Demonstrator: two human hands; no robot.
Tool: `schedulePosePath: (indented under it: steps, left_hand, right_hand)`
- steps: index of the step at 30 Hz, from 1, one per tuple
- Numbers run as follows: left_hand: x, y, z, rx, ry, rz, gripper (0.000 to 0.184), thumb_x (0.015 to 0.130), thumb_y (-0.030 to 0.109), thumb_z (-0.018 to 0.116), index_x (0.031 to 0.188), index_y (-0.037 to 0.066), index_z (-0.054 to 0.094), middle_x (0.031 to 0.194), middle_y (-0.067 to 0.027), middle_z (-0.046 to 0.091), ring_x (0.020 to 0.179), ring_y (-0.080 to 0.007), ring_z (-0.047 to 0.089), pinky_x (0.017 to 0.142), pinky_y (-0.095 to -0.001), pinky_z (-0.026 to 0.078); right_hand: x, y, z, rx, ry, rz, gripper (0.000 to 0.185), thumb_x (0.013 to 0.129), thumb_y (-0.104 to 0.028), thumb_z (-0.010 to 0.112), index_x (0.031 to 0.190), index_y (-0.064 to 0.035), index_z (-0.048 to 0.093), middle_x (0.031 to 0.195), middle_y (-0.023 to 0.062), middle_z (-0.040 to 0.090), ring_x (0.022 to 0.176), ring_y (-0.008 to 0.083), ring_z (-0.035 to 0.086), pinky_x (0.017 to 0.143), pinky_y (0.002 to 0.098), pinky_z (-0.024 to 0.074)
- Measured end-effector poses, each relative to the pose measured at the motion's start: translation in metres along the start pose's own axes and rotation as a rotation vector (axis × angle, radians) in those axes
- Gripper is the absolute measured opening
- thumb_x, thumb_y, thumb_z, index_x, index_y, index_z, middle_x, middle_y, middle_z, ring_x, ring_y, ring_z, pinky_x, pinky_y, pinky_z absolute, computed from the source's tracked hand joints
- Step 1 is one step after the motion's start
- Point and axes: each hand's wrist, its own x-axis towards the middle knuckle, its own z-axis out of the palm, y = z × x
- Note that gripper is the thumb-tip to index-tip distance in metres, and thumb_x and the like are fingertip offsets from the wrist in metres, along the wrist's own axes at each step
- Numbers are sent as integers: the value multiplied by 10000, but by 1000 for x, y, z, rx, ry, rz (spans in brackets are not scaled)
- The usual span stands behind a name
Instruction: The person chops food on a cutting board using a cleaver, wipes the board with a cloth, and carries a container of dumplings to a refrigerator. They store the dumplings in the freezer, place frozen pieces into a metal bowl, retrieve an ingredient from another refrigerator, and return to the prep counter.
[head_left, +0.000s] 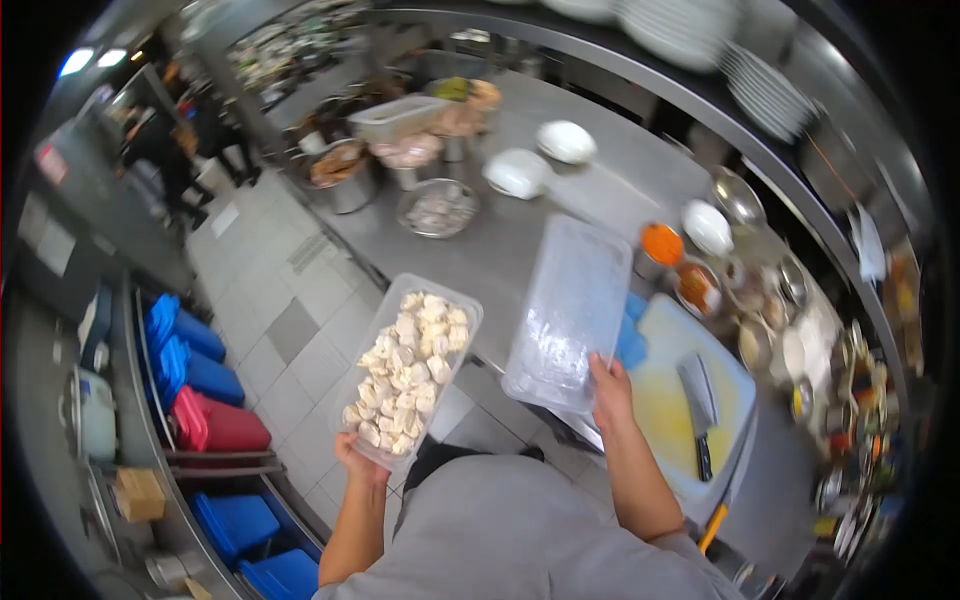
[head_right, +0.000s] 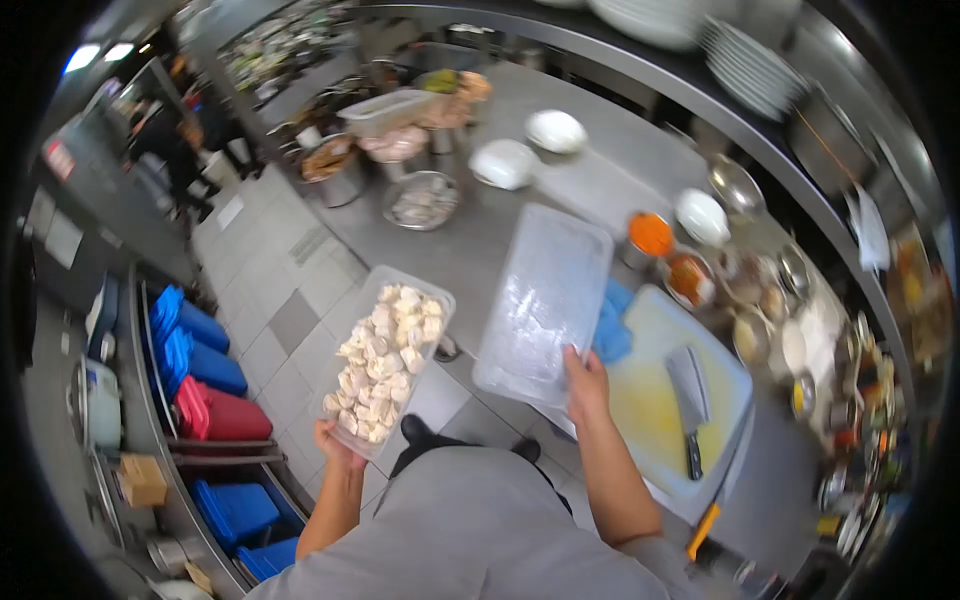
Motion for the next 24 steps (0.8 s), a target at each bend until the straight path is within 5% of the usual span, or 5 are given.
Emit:
schedulePosePath:
  steps: [2, 4, 12, 18, 24]
  left_hand:
    - [-9, 32, -32, -52, 60, 58, 894, 727, 383, 513, 1519, -26, 458, 1518, -242, 535, 1380, -442, 536, 1169, -558, 442]
    - [61, -28, -167, -185, -43, 100, 905, 705, 394, 522, 1512, -13, 478, 1512, -236, 544, 1356, -440, 556, 1155, -550, 458]
    - [60, 65, -389, -348, 87, 343, 895, 719, 359, 508, 1531, -10, 441, 1535, -232, 515, 1384, -442, 527, 1180, -557, 428]
    - [81, 153, -467, -393, 88, 402, 886, 723, 346, 517, 1534, -4, 445, 1550, -214, 508, 1411, -426, 504, 1207, -544, 397]
    - [149, 228, -473, -425, 92, 435, 893, 706, 327, 526, 1532, -4, 450, 1554, -206, 509, 1418, -419, 500, 1214, -533, 395]
  right_hand:
    - [15, 13, 21, -262, 70, -67, 353, 973, -232, 754, 1230, -5, 667, 1106, 76, 712, 1009, 147, 623, 882, 335, 511]
    - [94, 108, 2, -500, 162, -440, 345, 952, -229, 767, 1202, -10, 678, 1143, 72, 701, 1022, 155, 618, 875, 333, 510]
    - [110, 196, 61, -62, 82, -426, 217, 999, -187, 699, 1181, -95, 624, 1031, 27, 682, 919, 159, 628, 743, 339, 513]
    - [87, 209, 143, -255, 188, -515, 175, 1002, -121, 683, 1148, -169, 600, 950, -47, 629, 808, 103, 584, 665, 282, 466]
    - [107, 177, 147, -278, 509, -582, 432, 941, -30, 686, 1326, -135, 521, 1063, 61, 663, 783, 148, 613, 586, 297, 488]
